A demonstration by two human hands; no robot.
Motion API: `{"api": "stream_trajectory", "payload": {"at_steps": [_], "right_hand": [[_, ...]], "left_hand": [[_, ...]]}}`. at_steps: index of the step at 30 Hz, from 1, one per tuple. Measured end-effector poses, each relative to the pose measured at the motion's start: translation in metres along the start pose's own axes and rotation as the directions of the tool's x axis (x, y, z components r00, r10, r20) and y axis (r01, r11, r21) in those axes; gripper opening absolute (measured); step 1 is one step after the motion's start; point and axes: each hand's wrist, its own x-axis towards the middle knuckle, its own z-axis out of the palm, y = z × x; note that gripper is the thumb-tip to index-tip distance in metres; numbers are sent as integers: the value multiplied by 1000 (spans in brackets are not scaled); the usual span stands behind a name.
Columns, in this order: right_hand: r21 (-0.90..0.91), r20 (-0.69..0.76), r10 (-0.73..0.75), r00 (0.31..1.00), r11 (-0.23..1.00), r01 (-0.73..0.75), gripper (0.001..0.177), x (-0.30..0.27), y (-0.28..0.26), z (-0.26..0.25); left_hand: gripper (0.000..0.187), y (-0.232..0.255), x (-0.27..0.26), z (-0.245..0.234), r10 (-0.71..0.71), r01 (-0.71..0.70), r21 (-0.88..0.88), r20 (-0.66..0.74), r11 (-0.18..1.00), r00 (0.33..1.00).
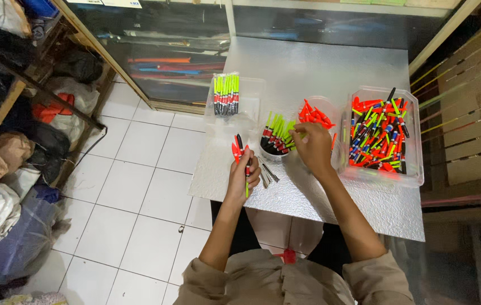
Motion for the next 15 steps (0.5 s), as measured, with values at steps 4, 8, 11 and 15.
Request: {"api": "stream_trajectory", "payload": {"at_steps": [4,8,11,15], "right_hand": [[-182,23,-123,992,975,125,18,-5,-22,-17],[-2,18,-125,992,992,125,17,-23,-59,-27],[241,138,-33,990,970,-1,18,-53,-79,-25],[393,333,185,925,864,-314,62,-82,-105,-20]], "left_hand": [[28,-16,14,-7,32,-31,18,-20,999,999],[26,-32,33,-11,85,-82,47,-66,996,994],[25,-45,43,-12,156,-146,78,-150,986,976],[24,-19,6,29,217,-195,109,-269,975,938]]}}
